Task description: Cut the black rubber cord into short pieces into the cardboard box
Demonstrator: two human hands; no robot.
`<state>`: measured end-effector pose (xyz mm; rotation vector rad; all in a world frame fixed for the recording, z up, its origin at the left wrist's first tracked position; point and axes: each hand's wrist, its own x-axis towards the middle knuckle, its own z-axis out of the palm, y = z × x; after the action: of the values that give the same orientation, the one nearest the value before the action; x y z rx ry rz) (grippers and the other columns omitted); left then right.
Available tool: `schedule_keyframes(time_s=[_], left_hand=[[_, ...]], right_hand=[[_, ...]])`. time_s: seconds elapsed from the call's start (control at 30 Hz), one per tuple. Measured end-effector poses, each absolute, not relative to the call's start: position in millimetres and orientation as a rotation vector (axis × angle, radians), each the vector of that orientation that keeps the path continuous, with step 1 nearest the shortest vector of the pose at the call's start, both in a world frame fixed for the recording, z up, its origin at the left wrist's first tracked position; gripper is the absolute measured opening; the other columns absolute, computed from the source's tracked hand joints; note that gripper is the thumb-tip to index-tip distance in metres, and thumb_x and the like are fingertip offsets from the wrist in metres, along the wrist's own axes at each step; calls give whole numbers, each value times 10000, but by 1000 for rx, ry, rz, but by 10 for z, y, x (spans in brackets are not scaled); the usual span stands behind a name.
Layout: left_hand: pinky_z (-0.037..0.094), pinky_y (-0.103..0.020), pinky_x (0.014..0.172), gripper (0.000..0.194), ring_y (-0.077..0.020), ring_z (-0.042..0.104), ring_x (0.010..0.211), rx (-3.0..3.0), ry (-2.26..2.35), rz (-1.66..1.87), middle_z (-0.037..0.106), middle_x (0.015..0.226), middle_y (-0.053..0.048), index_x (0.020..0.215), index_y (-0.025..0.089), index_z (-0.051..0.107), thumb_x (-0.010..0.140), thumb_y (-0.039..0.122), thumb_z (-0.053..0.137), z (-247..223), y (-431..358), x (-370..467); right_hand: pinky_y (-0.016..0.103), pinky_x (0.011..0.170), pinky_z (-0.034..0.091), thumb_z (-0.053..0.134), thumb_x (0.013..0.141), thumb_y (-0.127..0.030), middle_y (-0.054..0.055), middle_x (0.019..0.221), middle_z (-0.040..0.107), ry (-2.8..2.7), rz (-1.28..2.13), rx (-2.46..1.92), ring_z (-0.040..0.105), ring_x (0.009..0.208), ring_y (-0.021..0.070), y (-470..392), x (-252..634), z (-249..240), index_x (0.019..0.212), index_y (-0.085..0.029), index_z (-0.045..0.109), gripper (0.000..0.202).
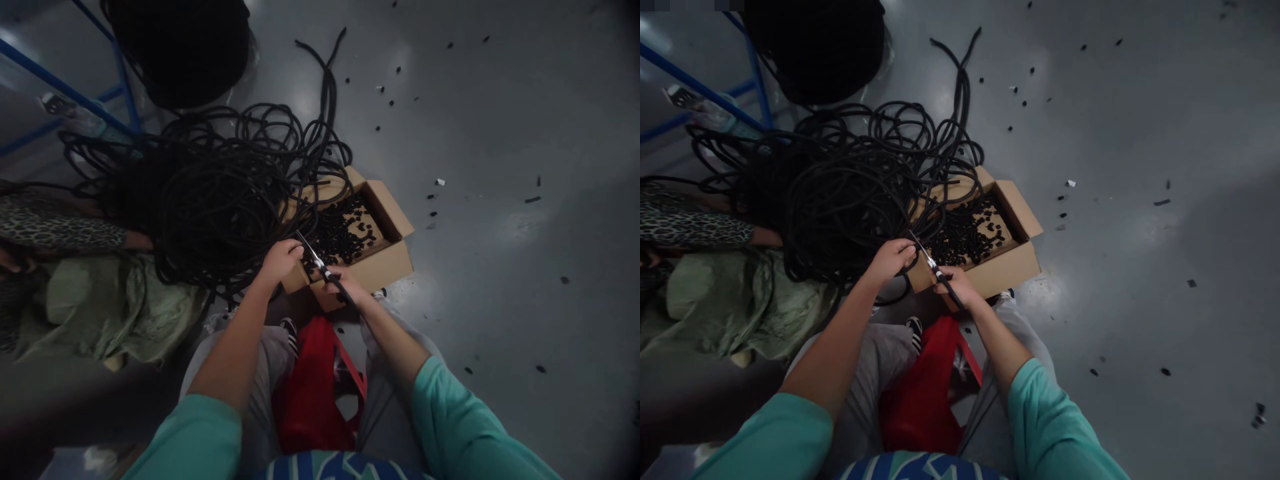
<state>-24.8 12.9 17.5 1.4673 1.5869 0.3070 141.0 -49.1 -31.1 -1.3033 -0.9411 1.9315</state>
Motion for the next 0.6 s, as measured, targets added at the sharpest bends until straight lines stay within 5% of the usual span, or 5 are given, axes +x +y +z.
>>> schedule_keyframes(time_s=[0.27, 0.6], left_hand=[[297, -208, 474, 246, -81, 378, 453, 1419, 1524, 311, 451, 486, 19, 569, 153, 493, 746, 289, 390, 110, 120, -247], [316, -198, 428, 224, -54, 412, 418, 988, 1447, 576, 477, 569, 29, 742, 143, 515, 757, 362, 472, 206, 105, -180]], right_hand=[[194, 385, 246, 550, 492, -211, -82, 445, 425, -868, 2053, -1425, 365, 368, 67, -530, 1373, -221, 878, -145, 614, 397], [250, 627, 379, 558, 492, -185, -25, 688, 558, -931, 2003, -1274, 499, 663, 130, -487, 1473, -286, 1029, -170, 573, 537]])
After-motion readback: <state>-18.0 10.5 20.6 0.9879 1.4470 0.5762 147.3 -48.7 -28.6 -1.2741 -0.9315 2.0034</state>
